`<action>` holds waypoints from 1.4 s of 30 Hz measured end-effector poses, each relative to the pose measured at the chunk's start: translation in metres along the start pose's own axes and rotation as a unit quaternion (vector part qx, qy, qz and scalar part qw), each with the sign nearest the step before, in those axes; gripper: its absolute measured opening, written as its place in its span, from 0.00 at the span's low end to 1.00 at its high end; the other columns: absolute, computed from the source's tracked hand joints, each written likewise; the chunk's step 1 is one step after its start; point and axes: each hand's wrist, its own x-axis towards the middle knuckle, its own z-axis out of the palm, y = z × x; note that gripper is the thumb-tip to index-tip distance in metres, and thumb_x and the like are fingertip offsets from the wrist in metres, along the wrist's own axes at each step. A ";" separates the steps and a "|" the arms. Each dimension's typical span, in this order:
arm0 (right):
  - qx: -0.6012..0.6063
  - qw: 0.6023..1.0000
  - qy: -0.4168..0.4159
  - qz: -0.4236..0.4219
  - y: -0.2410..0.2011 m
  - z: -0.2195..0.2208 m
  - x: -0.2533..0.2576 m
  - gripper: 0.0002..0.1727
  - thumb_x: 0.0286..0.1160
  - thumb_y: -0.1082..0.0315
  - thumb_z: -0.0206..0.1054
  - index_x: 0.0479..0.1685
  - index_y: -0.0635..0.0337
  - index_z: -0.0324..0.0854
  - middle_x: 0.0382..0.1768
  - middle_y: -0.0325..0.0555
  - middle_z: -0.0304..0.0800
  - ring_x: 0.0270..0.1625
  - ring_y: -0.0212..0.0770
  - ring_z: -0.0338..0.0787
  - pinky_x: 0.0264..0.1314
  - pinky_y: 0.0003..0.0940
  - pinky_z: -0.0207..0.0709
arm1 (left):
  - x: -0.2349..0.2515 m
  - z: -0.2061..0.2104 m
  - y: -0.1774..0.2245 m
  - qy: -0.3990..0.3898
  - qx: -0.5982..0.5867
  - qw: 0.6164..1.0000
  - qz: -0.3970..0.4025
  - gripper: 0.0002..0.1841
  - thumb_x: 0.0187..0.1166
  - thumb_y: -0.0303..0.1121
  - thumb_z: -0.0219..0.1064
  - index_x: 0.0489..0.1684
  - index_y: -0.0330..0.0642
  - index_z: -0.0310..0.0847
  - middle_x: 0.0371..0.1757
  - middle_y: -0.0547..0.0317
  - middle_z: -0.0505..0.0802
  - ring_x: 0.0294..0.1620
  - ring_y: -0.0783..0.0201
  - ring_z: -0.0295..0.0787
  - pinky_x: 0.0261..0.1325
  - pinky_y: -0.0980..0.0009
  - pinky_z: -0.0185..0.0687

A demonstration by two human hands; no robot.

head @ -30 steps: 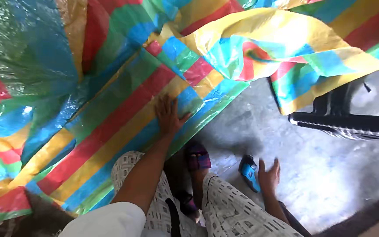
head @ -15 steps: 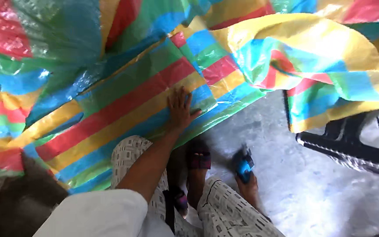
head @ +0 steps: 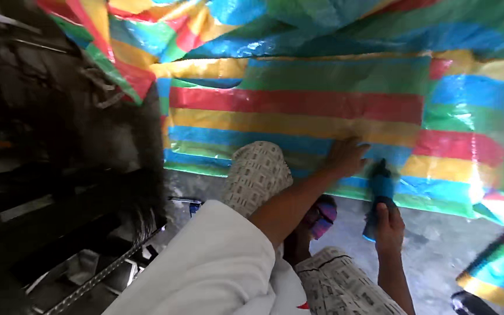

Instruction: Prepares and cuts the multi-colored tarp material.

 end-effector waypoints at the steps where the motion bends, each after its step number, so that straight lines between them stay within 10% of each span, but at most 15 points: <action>1: -0.025 1.000 -0.008 -0.009 0.001 0.000 0.001 0.32 0.91 0.55 0.52 0.82 0.75 0.64 0.59 0.67 0.84 0.45 0.38 0.89 0.52 0.37 0.85 | -0.008 -0.030 -0.002 0.008 -0.025 1.000 -0.006 0.21 0.89 0.38 0.61 0.78 0.43 0.79 0.78 0.44 0.82 0.82 0.47 0.75 0.83 0.46 0.68; 6: -0.057 0.998 -0.009 -0.001 -0.010 0.003 -0.002 0.35 0.89 0.53 0.55 0.85 0.74 0.62 0.64 0.76 0.82 0.58 0.56 0.89 0.65 0.52 0.80 | -0.118 -0.135 -0.101 0.273 0.023 0.944 -0.182 0.22 0.89 0.37 0.59 0.78 0.42 0.79 0.79 0.40 0.82 0.82 0.43 0.76 0.84 0.46 0.69; 10: -0.087 0.996 -0.030 0.010 -0.020 -0.004 0.000 0.34 0.91 0.52 0.54 0.86 0.69 0.63 0.64 0.73 0.83 0.57 0.56 0.89 0.64 0.54 0.80 | -0.227 -0.105 -0.209 0.254 -0.011 0.887 -0.384 0.40 0.83 0.60 0.62 0.94 0.54 0.57 0.95 0.28 0.44 0.94 0.23 0.33 0.86 0.24 0.39; 14: -0.147 0.988 -0.036 0.034 -0.027 -0.009 0.002 0.36 0.90 0.50 0.57 0.87 0.67 0.63 0.67 0.74 0.83 0.66 0.64 0.86 0.73 0.60 0.74 | -0.259 -0.067 -0.261 0.228 0.038 0.894 -0.384 0.45 0.80 0.67 0.59 0.97 0.62 0.48 0.96 0.31 0.40 0.95 0.25 0.31 0.87 0.25 0.40; 24: -0.155 0.988 -0.022 0.006 -0.006 -0.007 0.008 0.36 0.90 0.49 0.55 0.88 0.66 0.62 0.65 0.73 0.84 0.66 0.62 0.87 0.73 0.58 0.74 | -0.250 -0.044 -0.259 0.304 0.039 0.874 -0.377 0.43 0.83 0.66 0.55 0.98 0.65 0.43 0.97 0.36 0.35 0.95 0.28 0.24 0.88 0.26 0.29; 30: -0.084 0.996 -0.028 0.004 -0.006 -0.004 0.009 0.31 0.92 0.51 0.50 0.80 0.69 0.68 0.56 0.66 0.85 0.48 0.48 0.89 0.56 0.48 0.82 | -0.249 -0.040 -0.269 0.300 0.045 0.873 -0.381 0.44 0.81 0.69 0.53 0.98 0.68 0.41 0.97 0.37 0.34 0.96 0.29 0.23 0.89 0.28 0.27; 38: -0.089 0.991 -0.082 0.057 -0.007 -0.029 0.021 0.35 0.89 0.50 0.57 0.87 0.64 0.63 0.62 0.68 0.86 0.56 0.56 0.91 0.63 0.55 0.81 | -0.246 -0.060 -0.254 0.202 0.067 0.877 -0.430 0.46 0.85 0.66 0.52 0.99 0.62 0.32 0.95 0.33 0.29 0.94 0.25 0.23 0.86 0.24 0.33; 42: -0.066 0.990 -0.093 0.080 -0.013 -0.034 0.021 0.36 0.88 0.49 0.57 0.88 0.63 0.62 0.63 0.66 0.87 0.59 0.54 0.90 0.66 0.53 0.80 | -0.241 -0.075 -0.243 0.151 0.108 0.864 -0.467 0.47 0.84 0.66 0.52 0.98 0.51 0.37 0.94 0.25 0.35 0.92 0.19 0.20 0.85 0.21 0.16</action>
